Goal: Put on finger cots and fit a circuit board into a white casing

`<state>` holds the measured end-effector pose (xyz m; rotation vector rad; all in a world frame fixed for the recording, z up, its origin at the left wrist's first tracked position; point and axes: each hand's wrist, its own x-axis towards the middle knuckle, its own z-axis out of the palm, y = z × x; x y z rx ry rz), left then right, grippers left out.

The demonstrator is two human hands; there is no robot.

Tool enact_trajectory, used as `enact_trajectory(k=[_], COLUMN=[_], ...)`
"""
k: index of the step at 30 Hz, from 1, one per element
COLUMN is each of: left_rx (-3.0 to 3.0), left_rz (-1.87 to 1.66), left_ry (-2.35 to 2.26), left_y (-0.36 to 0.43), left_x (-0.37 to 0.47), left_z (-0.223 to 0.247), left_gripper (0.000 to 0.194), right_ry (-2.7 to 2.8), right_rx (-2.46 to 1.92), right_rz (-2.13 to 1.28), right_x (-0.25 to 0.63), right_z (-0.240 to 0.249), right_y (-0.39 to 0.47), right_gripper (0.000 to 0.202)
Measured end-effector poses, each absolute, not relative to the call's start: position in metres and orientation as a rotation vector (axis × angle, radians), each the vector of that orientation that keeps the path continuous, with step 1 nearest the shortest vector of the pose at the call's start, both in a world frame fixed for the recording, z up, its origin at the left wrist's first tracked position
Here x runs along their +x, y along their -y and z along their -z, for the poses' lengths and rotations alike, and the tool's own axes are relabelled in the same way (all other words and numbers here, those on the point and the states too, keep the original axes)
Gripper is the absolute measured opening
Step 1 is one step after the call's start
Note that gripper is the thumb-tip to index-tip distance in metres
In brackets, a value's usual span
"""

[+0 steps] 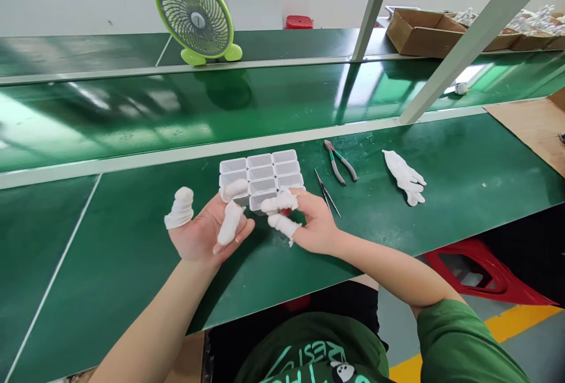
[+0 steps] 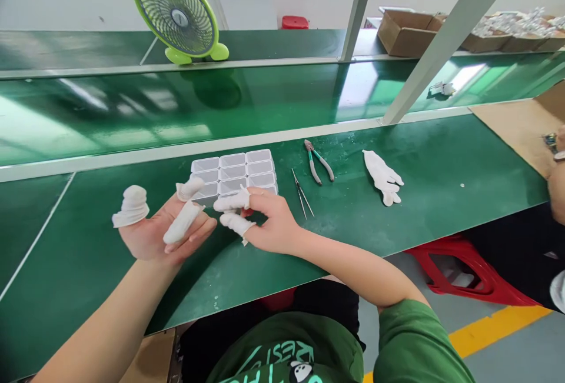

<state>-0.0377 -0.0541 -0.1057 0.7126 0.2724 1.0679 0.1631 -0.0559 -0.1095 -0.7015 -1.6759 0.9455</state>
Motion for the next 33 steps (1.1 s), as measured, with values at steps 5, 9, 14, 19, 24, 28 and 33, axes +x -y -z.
enact_trajectory(k=[5,9,14,19,24,28,33], left_rx=[0.864,1.003,1.155,1.247,1.242,1.237,1.254], left_rz=[-1.287,-1.336,-1.251,-1.115,-1.150,-1.181,-1.164], left_ry=[-0.489,-0.620,-0.683,-0.618,-0.736,-0.761,-0.800], left_y=[0.051,0.054,0.059,0.059,0.058,0.058,0.061], left_x=[-0.037,-0.029,-0.024,-0.019,-0.021,-0.022,-0.020], left_z=[0.103,0.102,0.107,0.113,0.114,0.110,0.109], left_gripper=[0.052,0.043,0.039,0.037,0.028,0.023,0.020], right_ry=[1.454,1.499,1.526,1.482,1.397,1.230,1.128], right_rx=[-0.590,-0.602,-0.596,-0.663,-0.554,-0.416,-0.367], right_rz=[-1.510,-1.714,-1.800,-1.749,-1.934,-1.997,-2.036], right_x=[0.168,0.170,0.170,0.169,0.169,0.172,0.173], right_z=[0.101,0.101,0.101,0.104,0.106,0.104,0.103], right_y=[0.050,0.051,0.056,0.056,0.053,0.053,0.054], right_gripper=[0.034,0.037,0.042,0.045,0.057,0.052,0.049])
